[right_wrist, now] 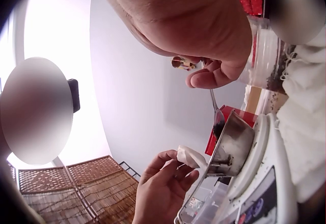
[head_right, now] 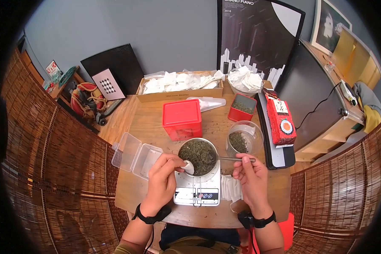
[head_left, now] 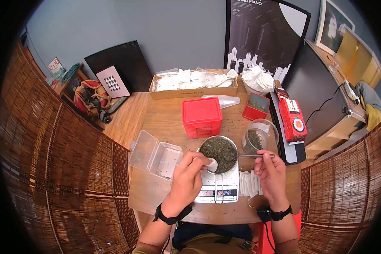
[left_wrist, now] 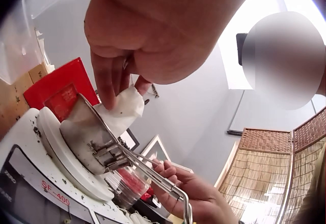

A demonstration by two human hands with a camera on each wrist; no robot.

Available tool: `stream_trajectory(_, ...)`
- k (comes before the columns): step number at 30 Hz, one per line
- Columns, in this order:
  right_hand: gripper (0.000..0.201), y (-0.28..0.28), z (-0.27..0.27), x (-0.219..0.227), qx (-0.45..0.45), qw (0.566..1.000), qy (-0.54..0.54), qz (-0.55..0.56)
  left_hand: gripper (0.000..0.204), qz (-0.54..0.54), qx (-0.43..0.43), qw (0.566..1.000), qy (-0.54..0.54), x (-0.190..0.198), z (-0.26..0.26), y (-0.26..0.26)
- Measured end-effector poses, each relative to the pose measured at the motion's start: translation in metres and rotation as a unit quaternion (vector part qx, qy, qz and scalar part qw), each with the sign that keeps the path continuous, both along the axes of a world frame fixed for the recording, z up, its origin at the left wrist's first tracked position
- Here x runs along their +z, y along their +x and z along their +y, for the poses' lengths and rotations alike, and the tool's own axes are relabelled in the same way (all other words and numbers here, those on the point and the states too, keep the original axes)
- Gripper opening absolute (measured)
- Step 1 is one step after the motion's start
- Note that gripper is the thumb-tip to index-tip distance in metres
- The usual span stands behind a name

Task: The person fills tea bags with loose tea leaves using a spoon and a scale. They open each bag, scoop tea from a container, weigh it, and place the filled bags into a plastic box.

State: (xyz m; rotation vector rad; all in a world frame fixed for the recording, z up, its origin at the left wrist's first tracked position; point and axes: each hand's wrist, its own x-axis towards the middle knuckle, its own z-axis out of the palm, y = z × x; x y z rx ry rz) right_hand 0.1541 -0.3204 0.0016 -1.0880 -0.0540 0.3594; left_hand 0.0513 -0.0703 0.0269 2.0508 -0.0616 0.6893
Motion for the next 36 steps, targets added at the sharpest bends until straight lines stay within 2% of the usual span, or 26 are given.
stream_trajectory(3, 0.026, 0.000, 0.000, 0.000, -0.001, 1.000, 0.002, 0.001, 0.026, -0.020, 0.005, 0.999, 0.027, 0.004, 0.000, -0.001)
stream_trajectory(7, 0.027, -0.001, 0.001, 0.000, -0.004, 1.000, 0.002, 0.008, 0.017, -0.003, 0.023, 1.000, 0.004, 0.012, -0.006, -0.003)
stream_trajectory(13, 0.027, -0.001, 0.002, 0.002, -0.005, 1.000, 0.012, 0.002, 0.011, 0.019, -0.019, 1.000, 0.010, 0.016, 0.003, -0.006)
stream_trajectory(16, 0.026, -0.002, 0.002, 0.003, -0.013, 1.000, 0.014, -0.002, 0.009, 0.078, -0.038, 0.996, -0.014, 0.026, 0.005, -0.012)
stream_trajectory(17, 0.026, -0.003, 0.002, 0.004, -0.013, 1.000, 0.014, -0.002, 0.009, 0.097, -0.036, 0.995, 0.012, 0.029, 0.005, -0.014)
stream_trajectory(20, 0.027, -0.007, 0.004, 0.009, -0.013, 0.999, -0.010, -0.038, 0.009, 0.120, -0.034, 0.991, 0.043, 0.036, 0.004, -0.017)
stream_trajectory(22, 0.027, -0.010, 0.005, 0.013, 0.012, 0.989, -0.094, -0.112, 0.008, 0.125, -0.035, 0.990, 0.047, 0.036, 0.003, -0.017)
stream_trajectory(23, 0.027, -0.012, 0.005, 0.016, 0.011, 0.989, -0.094, -0.112, 0.009, 0.118, -0.032, 0.992, 0.036, 0.033, 0.003, -0.018)
stream_trajectory(25, 0.025, -0.014, 0.005, 0.022, 0.043, 0.960, -0.176, -0.212, 0.009, 0.109, -0.028, 0.993, 0.025, 0.033, 0.002, -0.018)
stream_trajectory(30, 0.023, -0.015, 0.009, 0.023, 0.038, 0.928, -0.221, -0.296, 0.017, 0.054, -0.009, 0.997, 0.062, 0.031, 0.000, -0.015)
stream_trajectory(36, 0.027, -0.009, 0.018, 0.019, 0.072, 0.874, -0.292, -0.382, 0.021, 0.065, -0.010, 0.996, 0.058, 0.024, 0.003, -0.018)
